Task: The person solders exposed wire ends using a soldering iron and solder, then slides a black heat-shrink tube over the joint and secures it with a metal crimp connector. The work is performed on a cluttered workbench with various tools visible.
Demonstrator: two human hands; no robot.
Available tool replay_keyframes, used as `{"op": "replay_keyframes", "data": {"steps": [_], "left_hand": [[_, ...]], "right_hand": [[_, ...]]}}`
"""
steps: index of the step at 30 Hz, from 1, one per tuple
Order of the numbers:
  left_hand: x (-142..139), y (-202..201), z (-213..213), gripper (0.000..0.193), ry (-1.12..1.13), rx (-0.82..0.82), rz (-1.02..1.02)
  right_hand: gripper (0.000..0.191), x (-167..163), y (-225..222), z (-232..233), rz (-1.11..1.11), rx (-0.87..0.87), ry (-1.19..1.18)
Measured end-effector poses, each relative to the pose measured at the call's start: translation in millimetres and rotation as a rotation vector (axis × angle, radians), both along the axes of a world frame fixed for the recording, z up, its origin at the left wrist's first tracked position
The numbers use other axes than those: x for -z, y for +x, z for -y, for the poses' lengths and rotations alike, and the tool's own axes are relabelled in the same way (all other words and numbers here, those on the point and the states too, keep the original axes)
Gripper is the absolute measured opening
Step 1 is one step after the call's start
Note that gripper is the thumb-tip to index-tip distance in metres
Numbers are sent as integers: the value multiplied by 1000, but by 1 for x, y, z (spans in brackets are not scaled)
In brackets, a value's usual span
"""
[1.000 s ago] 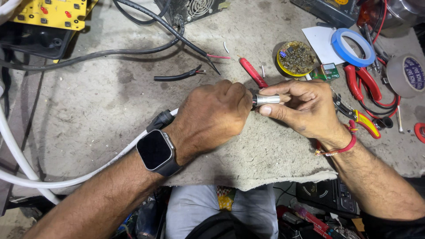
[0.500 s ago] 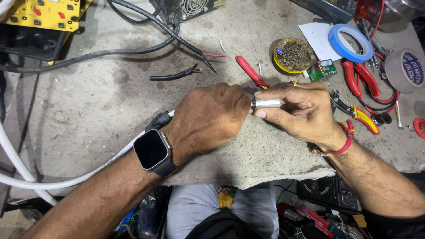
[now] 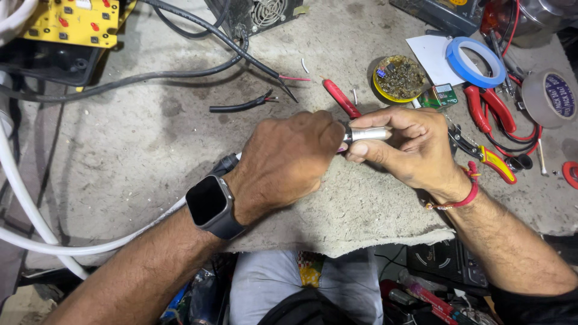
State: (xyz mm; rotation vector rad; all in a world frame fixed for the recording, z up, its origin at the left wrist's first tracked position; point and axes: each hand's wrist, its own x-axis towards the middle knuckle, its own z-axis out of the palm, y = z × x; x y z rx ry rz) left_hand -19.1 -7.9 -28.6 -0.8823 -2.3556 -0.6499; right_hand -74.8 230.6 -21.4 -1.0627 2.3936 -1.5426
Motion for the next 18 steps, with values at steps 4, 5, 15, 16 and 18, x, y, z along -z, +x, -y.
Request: {"op": "replay_keyframes", "data": {"steps": [4, 5, 15, 16, 18], "left_hand": [[-13, -11, 8, 18, 273, 156, 249], [-17, -14, 12, 18, 305, 218, 329], [-21, -7, 13, 26, 404, 525, 455], [-23, -4, 12, 27, 390, 487, 427], [-25, 5, 9, 28, 367, 417, 370]], "right_hand": [[37, -4, 8, 12, -92, -11, -239], [36, -7, 11, 13, -161, 31, -218], [35, -37, 43, 15, -508, -41, -176], [34, -40, 46, 14, -502, -53, -190], [34, -43, 53, 11, -525, -59, -222]]}}
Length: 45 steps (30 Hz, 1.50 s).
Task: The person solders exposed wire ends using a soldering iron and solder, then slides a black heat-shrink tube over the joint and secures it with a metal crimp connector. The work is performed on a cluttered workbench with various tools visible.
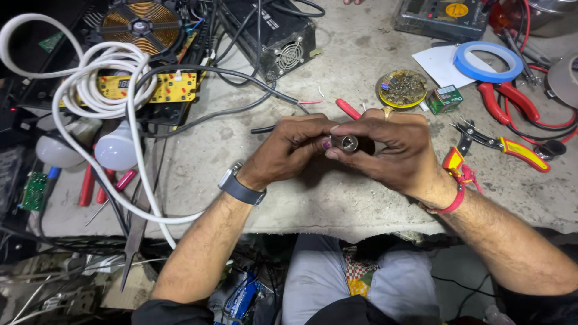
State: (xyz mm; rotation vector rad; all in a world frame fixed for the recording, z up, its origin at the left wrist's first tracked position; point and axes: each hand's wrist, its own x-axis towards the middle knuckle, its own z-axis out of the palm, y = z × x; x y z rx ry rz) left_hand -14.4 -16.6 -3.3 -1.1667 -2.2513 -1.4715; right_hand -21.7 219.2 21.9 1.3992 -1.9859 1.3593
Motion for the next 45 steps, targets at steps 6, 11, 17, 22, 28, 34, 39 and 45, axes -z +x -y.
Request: {"op": "replay_keyframes", "data": {"steps": [6, 11, 17, 22, 28, 34, 39, 45], "left_hand": [[-11, 33, -12, 44, 36, -56, -90], [-13, 53, -20, 42, 46, -179, -226], [-3, 75, -24, 29, 120, -228, -250], [-8, 86, -25, 21, 139, -174, -202], [-20, 94, -28, 18, -65, -207, -268], [-17, 84, -24, 22, -348, -276, -347], [-13, 76, -22, 27, -322, -271, -278], [-15, 112, 28, 65, -427, -550, -449]], "right_hand": [[35, -11, 23, -3, -58, 63, -45], [35, -15, 45, 2, -47, 38, -114], [36, -17, 66, 5, -80, -24, -158], [36, -19, 75, 2, -72, -94, -182], [30, -8, 73, -8, -11, -45, -161], [30, -1, 58, -21, 182, 191, 182], [27, 13, 44, -23, 441, 254, 230], [30, 34, 18, -21, 556, -3, 122]]}}
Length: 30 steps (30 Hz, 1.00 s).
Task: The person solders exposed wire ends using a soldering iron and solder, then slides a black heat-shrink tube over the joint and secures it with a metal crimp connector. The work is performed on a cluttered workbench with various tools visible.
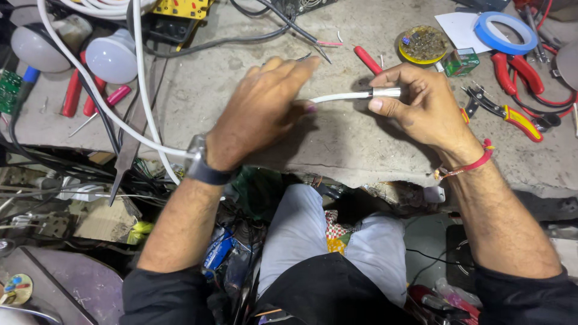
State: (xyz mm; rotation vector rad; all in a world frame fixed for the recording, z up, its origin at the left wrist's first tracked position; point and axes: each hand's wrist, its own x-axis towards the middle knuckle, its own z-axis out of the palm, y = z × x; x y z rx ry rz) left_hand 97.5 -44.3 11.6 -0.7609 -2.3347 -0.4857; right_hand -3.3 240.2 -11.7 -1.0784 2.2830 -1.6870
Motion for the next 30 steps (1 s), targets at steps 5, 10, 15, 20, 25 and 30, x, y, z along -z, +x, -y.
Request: {"op": "replay_keyframes", "data": {"steps": [5, 10, 15, 20, 25, 30], "left_hand": [[4, 32, 25, 47, -113, -382, 269], [14, 32, 24, 31, -46, -444, 265], [27, 8, 3, 30, 30, -323, 179], [31, -24, -31, 12, 96, -236, 211], [32, -51, -53, 12, 157, -123, 278], [32, -65, -63, 21, 179, -44, 320]], "right_hand": [[38, 0, -2, 4, -272, 29, 289], [31, -3, -2, 19, -421, 33, 414], [29, 2, -6, 21, -272, 20, 395], [27, 11, -7, 20, -157, 14, 363], [28, 21, -10, 17, -35, 50, 182], [25, 31, -19, 10, -90, -23, 126]]}}
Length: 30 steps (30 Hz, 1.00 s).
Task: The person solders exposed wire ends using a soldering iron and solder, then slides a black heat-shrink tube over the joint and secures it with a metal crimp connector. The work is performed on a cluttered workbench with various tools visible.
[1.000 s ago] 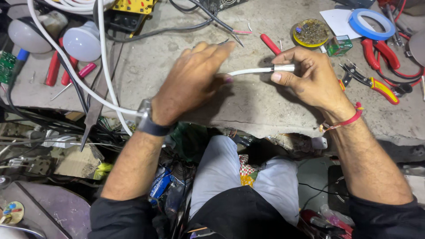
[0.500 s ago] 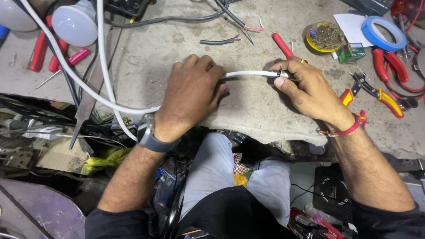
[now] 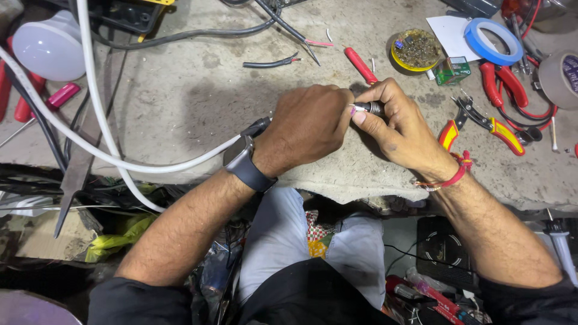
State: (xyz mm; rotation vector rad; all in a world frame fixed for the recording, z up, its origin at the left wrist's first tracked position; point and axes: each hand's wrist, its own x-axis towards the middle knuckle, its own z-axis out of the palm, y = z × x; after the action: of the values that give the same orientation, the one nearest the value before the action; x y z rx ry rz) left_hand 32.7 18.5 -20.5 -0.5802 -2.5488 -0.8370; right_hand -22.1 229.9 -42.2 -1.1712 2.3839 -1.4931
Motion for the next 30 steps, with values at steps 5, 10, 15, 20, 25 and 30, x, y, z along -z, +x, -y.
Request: {"op": "replay_keyframes", "data": {"steps": [5, 10, 15, 20, 25, 30], "left_hand": [[-4, -11, -4, 23, 36, -30, 175], [0, -18, -1, 27, 142, 20, 291], [6, -33, 9, 31, 197, 155, 366], [11, -44, 22, 30, 323, 359, 442], [16, -47, 14, 29, 232, 261, 375], [15, -50, 10, 26, 199, 213, 360]], "right_hand": [[23, 3, -5, -2, 86, 2, -60], [22, 2, -6, -5, 2, -11, -21], [21, 1, -6, -5, 19, 12, 13], [29, -1, -10, -2, 216, -65, -99], [27, -1, -12, -1, 331, -5, -138], [26, 1, -14, -3, 262, -10, -139]]}}
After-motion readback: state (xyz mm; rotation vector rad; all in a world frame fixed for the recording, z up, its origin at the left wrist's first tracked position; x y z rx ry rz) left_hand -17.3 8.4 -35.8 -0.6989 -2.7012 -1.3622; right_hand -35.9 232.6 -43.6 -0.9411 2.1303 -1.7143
